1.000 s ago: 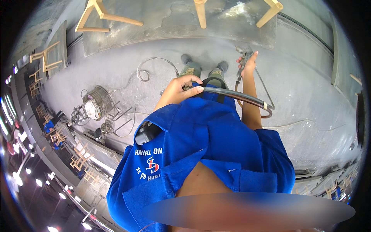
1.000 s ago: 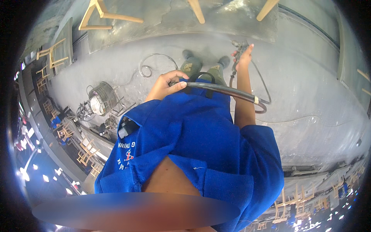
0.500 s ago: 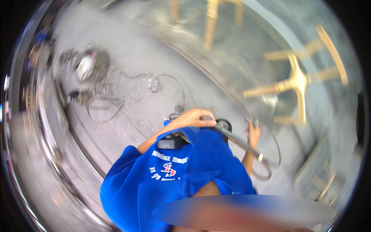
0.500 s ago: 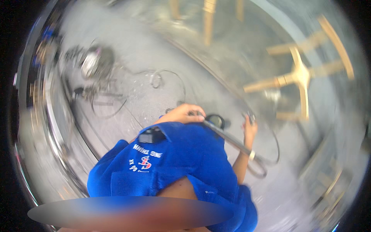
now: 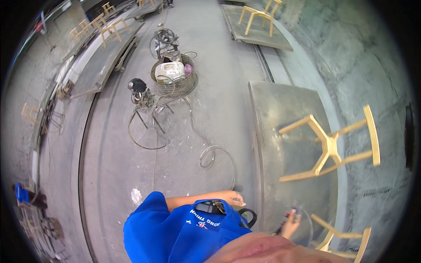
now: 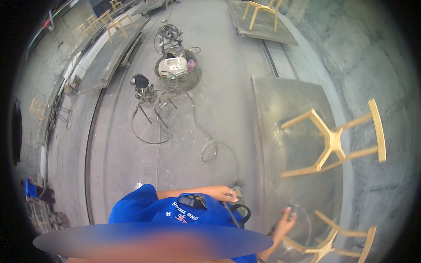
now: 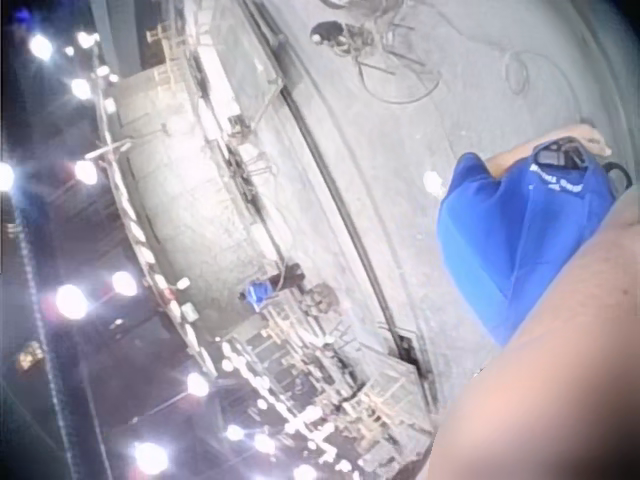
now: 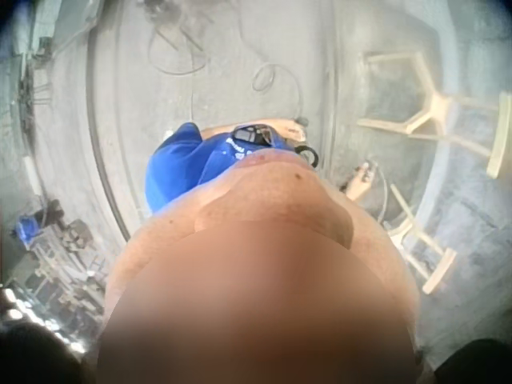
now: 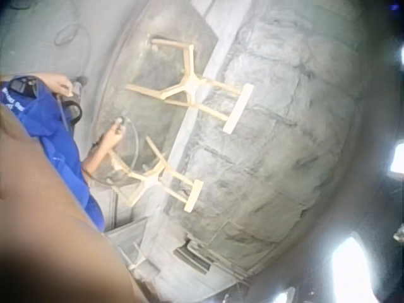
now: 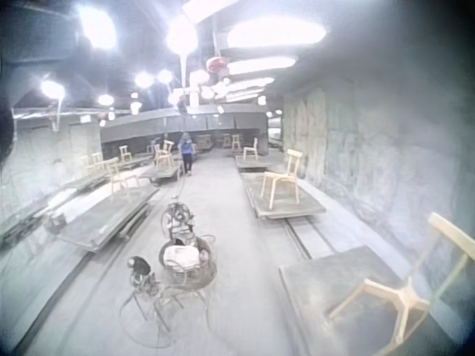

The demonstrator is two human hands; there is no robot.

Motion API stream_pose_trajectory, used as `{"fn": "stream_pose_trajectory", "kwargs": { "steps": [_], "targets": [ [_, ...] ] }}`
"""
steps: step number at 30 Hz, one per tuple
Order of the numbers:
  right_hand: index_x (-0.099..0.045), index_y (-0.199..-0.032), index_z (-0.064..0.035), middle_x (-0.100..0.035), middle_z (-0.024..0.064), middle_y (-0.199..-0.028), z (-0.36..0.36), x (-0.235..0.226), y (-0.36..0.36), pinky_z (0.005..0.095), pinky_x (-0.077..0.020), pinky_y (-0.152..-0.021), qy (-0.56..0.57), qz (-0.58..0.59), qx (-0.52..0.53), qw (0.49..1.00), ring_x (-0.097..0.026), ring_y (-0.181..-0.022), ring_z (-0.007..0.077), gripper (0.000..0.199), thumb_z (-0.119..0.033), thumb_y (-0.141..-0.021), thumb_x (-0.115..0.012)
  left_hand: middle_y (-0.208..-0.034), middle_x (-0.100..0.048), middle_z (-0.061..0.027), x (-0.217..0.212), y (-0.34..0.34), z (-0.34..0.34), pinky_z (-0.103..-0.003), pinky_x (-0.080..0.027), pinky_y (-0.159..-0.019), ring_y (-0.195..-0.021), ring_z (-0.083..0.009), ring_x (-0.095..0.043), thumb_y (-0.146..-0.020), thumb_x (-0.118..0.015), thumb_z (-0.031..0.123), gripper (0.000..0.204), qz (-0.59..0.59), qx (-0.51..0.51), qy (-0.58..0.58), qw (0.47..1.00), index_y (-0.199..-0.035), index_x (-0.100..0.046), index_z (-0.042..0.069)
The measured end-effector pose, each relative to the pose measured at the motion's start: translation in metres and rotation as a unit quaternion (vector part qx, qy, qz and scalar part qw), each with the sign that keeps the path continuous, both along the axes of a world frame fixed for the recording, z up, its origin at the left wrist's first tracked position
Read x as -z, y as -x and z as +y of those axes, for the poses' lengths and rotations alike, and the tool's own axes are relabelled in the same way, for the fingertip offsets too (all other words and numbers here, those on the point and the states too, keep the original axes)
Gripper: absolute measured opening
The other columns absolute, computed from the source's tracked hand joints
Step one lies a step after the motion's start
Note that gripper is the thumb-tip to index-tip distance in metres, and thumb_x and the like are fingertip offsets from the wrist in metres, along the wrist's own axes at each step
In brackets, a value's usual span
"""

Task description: The person uses a spray gun to apply finish to multiple wooden chair frames in a factory. They rotate each chair to coat all sides, then move to the next chair and repeat the process.

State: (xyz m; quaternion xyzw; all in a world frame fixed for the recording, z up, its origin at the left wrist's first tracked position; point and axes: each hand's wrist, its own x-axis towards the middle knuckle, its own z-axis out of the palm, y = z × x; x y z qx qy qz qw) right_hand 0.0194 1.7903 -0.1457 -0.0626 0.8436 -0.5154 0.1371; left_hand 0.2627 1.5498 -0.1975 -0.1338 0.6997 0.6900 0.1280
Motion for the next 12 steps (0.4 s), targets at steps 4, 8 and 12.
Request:
{"fn": "stream_pose_trajectory", "kwargs": {
  "steps": [4, 8, 12],
  "targets": [
    [-0.065, -0.112, -0.006, -0.069, 0.0056, -0.093, -0.155, 0.04, -0.035, 0.0264, -0.0493, -0.049, 0.007, -0.132, -0.25, 0.959, -0.064, -0.075, 0.012, 0.032, -0.035, -0.1, -0.065, -0.1, -0.068, -0.0093, -0.001, 0.004, -0.066, -0.034, -0.05, -0.081, -0.089, -0.0182, -0.061, -0.101, -0.051, 0.061, 0.062, -0.042, -0.125, -0.022, 0.991, -0.121, -0.066, 0.004],
    [-0.057, -0.132, 0.0016, -0.07, 0.0168, -0.115, -0.3, 0.045, -0.063, 0.0353, -0.0553, -0.075, -0.018, -0.122, -0.56, 0.819, -0.069, -0.093, 0.0229, 0.052, -0.036, -0.098, -0.066, -0.095, -0.068, -0.0085, 0.013, 0.002, -0.141, -0.034, -0.049, -0.074, -0.085, -0.0168, -0.06, -0.096, -0.048, 0.07, 0.072, 0.012, -0.3, -0.098, 0.949, -0.113, -0.068, 0.003],
    [-0.056, -0.137, -0.0027, -0.062, 0.0261, -0.133, -0.434, 0.018, -0.056, 0.0452, -0.0478, -0.103, -0.053, 0.015, -0.769, 0.636, -0.061, -0.123, 0.0369, 0.045, -0.027, -0.099, -0.062, -0.084, -0.066, -0.005, 0.005, -0.017, -0.205, -0.03, -0.046, -0.064, -0.079, -0.0124, -0.057, -0.087, -0.05, 0.082, 0.077, -0.052, -0.4, -0.119, 0.907, -0.101, -0.071, 0.009]
  ]
}}
